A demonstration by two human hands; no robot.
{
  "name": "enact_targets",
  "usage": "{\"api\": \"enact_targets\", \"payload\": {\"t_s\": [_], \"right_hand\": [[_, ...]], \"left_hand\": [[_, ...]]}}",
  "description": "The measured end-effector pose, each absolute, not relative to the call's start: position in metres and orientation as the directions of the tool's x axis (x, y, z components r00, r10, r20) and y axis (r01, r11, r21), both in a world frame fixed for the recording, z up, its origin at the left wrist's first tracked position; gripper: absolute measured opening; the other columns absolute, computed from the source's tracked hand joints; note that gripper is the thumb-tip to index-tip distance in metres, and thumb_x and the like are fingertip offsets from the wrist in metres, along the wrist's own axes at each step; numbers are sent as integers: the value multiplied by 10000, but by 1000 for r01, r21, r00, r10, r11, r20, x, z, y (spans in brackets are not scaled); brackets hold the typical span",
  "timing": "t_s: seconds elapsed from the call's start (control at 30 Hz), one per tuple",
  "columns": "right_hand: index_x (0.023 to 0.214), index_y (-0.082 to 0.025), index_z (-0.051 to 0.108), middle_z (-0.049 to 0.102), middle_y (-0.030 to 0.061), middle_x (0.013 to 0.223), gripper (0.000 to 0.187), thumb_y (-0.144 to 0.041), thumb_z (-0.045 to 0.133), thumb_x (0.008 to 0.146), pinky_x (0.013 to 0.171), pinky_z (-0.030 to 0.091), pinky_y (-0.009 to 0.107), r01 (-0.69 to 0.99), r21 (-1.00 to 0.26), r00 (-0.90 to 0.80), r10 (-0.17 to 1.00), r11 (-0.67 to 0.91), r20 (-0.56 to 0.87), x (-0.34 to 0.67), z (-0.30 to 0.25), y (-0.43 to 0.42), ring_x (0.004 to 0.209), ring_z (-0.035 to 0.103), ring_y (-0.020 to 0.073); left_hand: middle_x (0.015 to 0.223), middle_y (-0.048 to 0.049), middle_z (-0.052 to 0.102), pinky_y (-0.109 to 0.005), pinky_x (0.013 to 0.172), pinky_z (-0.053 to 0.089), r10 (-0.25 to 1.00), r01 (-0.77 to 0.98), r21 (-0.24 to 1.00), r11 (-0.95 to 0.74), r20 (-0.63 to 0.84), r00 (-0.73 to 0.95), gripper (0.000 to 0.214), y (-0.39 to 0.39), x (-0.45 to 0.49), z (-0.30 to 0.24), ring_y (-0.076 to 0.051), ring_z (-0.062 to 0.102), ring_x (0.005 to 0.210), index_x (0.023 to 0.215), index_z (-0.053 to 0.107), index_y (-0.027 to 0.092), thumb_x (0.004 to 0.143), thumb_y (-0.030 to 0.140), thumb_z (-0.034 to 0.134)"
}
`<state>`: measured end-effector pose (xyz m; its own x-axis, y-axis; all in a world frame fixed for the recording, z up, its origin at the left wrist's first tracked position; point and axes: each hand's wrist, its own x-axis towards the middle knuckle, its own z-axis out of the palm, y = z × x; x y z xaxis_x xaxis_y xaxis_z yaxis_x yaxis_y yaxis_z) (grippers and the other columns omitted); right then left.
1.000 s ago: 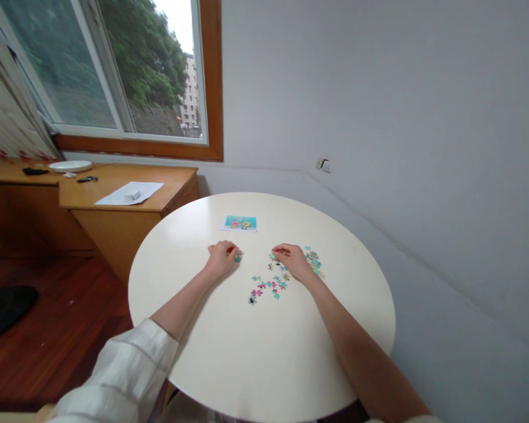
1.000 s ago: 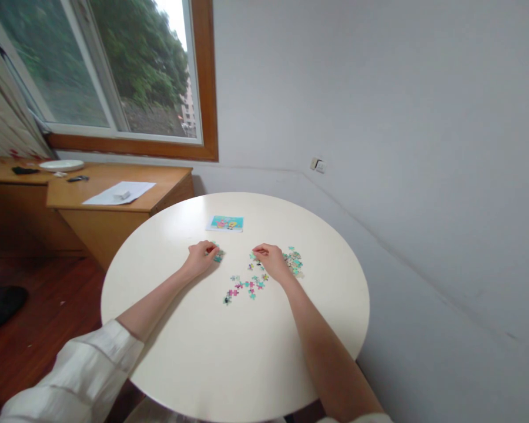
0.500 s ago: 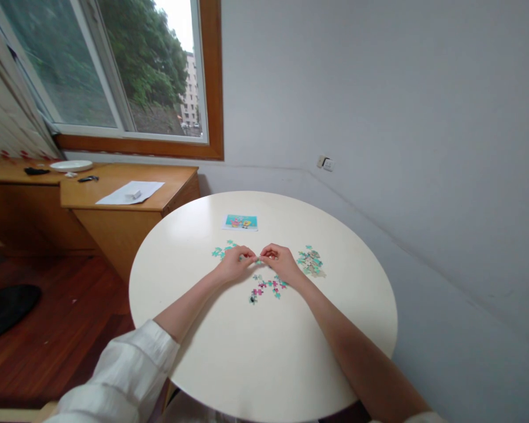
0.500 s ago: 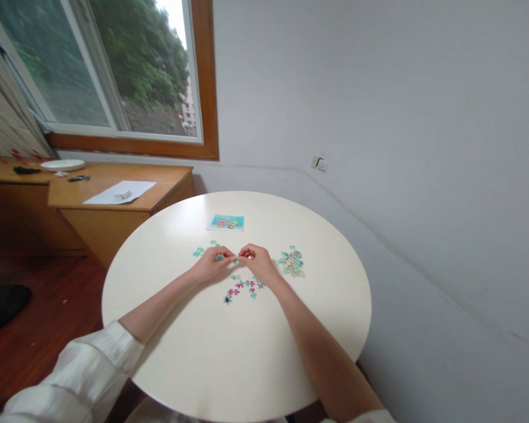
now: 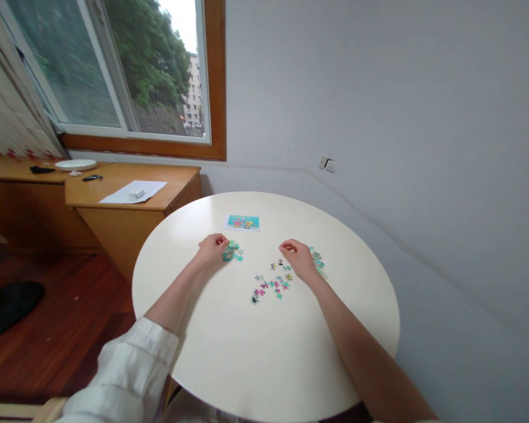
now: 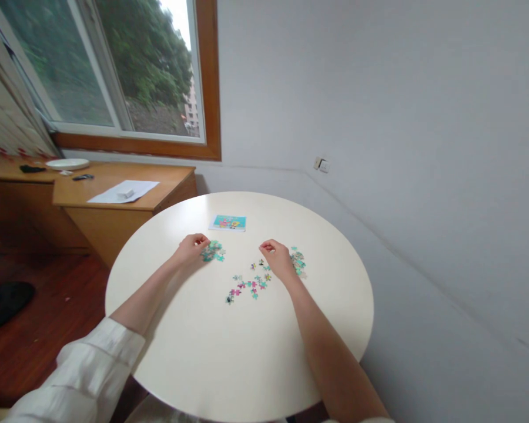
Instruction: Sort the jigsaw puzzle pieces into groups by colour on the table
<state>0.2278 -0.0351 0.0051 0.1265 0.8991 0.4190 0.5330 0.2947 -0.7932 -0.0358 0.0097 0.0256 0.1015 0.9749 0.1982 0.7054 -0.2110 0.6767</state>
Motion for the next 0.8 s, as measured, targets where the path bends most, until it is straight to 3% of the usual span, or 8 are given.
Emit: {"api": "enact_targets", "payload": {"t_s": [0.27, 0.4, 0.53, 0.8], "right_hand": [[687, -177, 600, 639, 34, 671, 184, -346, 533, 663, 641, 442, 286, 585, -771, 194, 879, 252, 435, 244, 4, -31, 633, 558, 156], [686, -194, 601, 640, 23, 667, 147, -320, 528, 666, 646, 456, 283, 620, -752, 219, 872, 222, 437, 252, 4, -30, 638, 563, 154], [681, -197, 599, 636, 23, 652, 136, -306, 519, 674, 635, 469, 292, 640, -748, 300, 840, 175, 453, 268, 3, -27, 615, 564, 155], [714, -168, 621, 648, 44, 658, 162, -278, 507, 675, 621, 447, 277, 675, -737, 450, 785, 13, 426, 294, 2, -26, 606, 579, 165]], "left_hand": [[714, -34, 644, -284, 648, 366, 989, 786, 614, -72, 149, -26, 221, 15, -53, 31, -165, 544, 669, 705, 614, 163, 752, 327, 474], [543, -15, 567, -254, 546, 343, 988, 743, 653, -148, 59, 145, 243, 19, -65, 30, -137, 475, 541, 635, 615, 150, 668, 380, 543], [505, -2, 541, -230, 500, 325, 942, 677, 697, -239, -4, 336, 263, 21, -78, 30, -124, 442, 532, 575, 615, 156, 582, 418, 586], [465, 10, 517, -232, 509, 314, 889, 712, 650, -266, -120, 442, 243, 19, -84, 33, -116, 420, 503, 484, 592, 171, 520, 409, 620]]}}
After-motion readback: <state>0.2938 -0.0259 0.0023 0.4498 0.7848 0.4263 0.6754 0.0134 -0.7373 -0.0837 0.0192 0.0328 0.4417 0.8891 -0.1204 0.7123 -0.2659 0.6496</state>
